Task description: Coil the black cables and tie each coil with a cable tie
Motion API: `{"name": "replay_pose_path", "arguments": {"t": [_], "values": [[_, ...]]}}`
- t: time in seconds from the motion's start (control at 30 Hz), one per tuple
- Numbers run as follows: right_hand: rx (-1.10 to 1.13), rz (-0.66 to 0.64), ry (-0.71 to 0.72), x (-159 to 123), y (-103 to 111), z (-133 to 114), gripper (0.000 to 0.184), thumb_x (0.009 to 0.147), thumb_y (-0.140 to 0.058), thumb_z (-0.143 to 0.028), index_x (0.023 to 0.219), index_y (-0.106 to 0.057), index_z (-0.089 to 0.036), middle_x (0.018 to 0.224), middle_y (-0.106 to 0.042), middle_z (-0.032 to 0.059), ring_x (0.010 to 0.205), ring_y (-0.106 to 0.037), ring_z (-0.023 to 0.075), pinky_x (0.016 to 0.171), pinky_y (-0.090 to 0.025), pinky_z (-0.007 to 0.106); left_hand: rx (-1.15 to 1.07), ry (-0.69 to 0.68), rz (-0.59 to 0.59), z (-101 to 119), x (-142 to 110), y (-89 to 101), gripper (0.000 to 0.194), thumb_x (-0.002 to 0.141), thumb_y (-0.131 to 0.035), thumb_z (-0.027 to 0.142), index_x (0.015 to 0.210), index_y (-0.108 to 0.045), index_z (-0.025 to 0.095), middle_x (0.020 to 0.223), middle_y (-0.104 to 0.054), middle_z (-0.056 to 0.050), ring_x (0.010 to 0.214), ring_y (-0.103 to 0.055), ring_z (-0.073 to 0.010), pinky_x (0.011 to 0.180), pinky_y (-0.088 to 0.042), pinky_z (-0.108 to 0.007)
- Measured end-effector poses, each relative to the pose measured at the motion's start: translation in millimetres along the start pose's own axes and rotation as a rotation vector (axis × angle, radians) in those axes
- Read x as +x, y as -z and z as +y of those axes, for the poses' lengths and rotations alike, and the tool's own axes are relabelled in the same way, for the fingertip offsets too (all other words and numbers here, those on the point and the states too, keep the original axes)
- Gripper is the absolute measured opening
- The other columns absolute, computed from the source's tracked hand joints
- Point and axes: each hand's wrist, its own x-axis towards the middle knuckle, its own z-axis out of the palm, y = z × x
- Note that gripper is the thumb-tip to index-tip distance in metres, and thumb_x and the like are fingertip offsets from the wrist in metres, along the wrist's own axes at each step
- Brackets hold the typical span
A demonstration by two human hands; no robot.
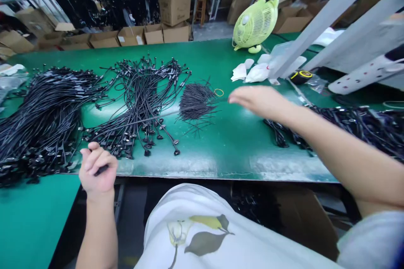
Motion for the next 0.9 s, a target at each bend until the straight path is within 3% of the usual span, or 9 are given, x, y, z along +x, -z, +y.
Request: {"name": "replay_pose_path", "arguments": {"t": [0.1, 0.17, 0.2, 0.27, 0.33, 0.43, 0.6, 0.73, 0.9], "values": [[-0.008, -0.238, 0.071, -44.1, -38.3, -33.8, 0.032, 0.096, -0.042, -0.03, 0.078, -0.065, -0.017, 0.074, -0.069, 0.0049, 0.061, -0.058, 0.0135, 0.051, -0.031, 0.025, 0.411, 0.004, 0.033, -17.0, 5.3, -17.1, 0.021, 0.085, -0.066, 0.034, 0.096, -0.067, 0.016, 0.064, -0.062, 0.005, 0.056, -0.058, -0.004, 0.062, -0.051, -0.012], [0.131, -0.241, 0.261, -59.1, -37.7, -74.7, 0.032, 0.097, -0.041, -0.029, 0.077, -0.064, -0.018, 0.071, -0.067, 0.0028, 0.058, -0.056, 0.0118, 0.051, -0.029, 0.025, 0.796, 0.068, -0.074, -50.0, -0.1, -40.4, 0.026, 0.087, -0.062, 0.038, 0.101, -0.069, 0.017, 0.093, -0.071, -0.005, 0.087, -0.066, -0.0145, 0.08, -0.053, -0.025], [0.205, -0.21, 0.347, -60.6, -30.4, -92.4, 0.033, 0.097, -0.04, -0.031, 0.078, -0.064, -0.018, 0.071, -0.066, 0.0024, 0.059, -0.056, 0.0114, 0.051, -0.029, 0.024, 0.922, 0.154, -0.206, -68.6, -4.7, -52.3, 0.027, 0.087, -0.061, 0.039, 0.102, -0.07, 0.018, 0.103, -0.07, -0.008, 0.1, -0.064, -0.0186, 0.088, -0.051, -0.029], [0.271, -0.097, 0.377, -52.0, -11.5, -110.8, 0.035, 0.098, -0.038, -0.036, 0.081, -0.063, -0.019, 0.072, -0.065, 0.0028, 0.061, -0.056, 0.012, 0.052, -0.028, 0.025, 0.91, 0.386, -0.483, -100.2, -15.6, -71.4, 0.031, 0.089, -0.057, 0.043, 0.101, -0.07, 0.017, 0.088, -0.07, -0.008, 0.091, -0.064, -0.0196, 0.087, -0.051, -0.033], [0.274, -0.019, 0.265, -35.9, 0.0, -103.3, 0.036, 0.096, -0.04, -0.043, 0.082, -0.063, -0.019, 0.074, -0.066, 0.0032, 0.064, -0.058, 0.0136, 0.052, -0.028, 0.025, 0.654, 0.615, -0.578, -115.8, -23.8, -80.9, 0.035, 0.09, -0.053, 0.046, 0.097, -0.068, 0.015, 0.059, -0.057, 0.0, 0.058, -0.056, -0.0128, 0.066, -0.052, -0.028], [0.319, -0.044, 0.11, -23.7, -10.5, -64.1, 0.033, 0.093, -0.045, -0.046, 0.086, -0.064, -0.021, 0.082, -0.069, 0.0025, 0.073, -0.062, 0.0169, 0.058, -0.035, 0.025, 0.281, 0.676, -0.335, -106.9, -21.1, -78.2, 0.028, 0.089, -0.058, 0.04, 0.093, -0.065, 0.012, 0.05, -0.031, 0.009, 0.038, -0.026, -0.0038, 0.038, -0.033, -0.015], [0.503, -0.068, -0.003, -50.8, -55.3, -23.7, 0.03, 0.094, -0.042, -0.041, 0.103, -0.064, -0.022, 0.101, -0.07, 0.0057, 0.091, -0.065, 0.0215, 0.077, -0.047, 0.031, 0.076, 0.522, 0.079, -64.8, -0.5, -56.3, 0.022, 0.095, -0.048, 0.024, 0.095, -0.064, 0.009, 0.054, -0.024, 0.008, 0.039, -0.023, -0.0035, 0.035, -0.028, -0.009], [0.481, 0.017, 0.013, -69.4, -63.4, -33.8, 0.028, 0.096, -0.041, -0.038, 0.105, -0.064, -0.025, 0.091, -0.067, 0.0052, 0.08, -0.064, 0.0193, 0.071, -0.047, 0.031, 0.068, 0.523, 0.101, -58.1, 6.2, -49.9, 0.032, 0.098, -0.043, 0.028, 0.109, -0.063, 0.006, 0.055, -0.029, 0.007, 0.041, -0.028, -0.0035, 0.036, -0.031, -0.01], [0.432, 0.101, 0.099, -63.6, -53.6, -45.5, 0.026, 0.096, -0.041, -0.036, 0.105, -0.063, -0.025, 0.085, -0.064, 0.0027, 0.071, -0.062, 0.0168, 0.063, -0.045, 0.03, 0.035, 0.566, 0.07, -70.3, 11.3, -54.4, 0.025, 0.096, -0.045, 0.018, 0.102, -0.064, 0.002, 0.054, -0.029, 0.008, 0.039, -0.029, -0.0019, 0.034, -0.029, -0.009]]}}
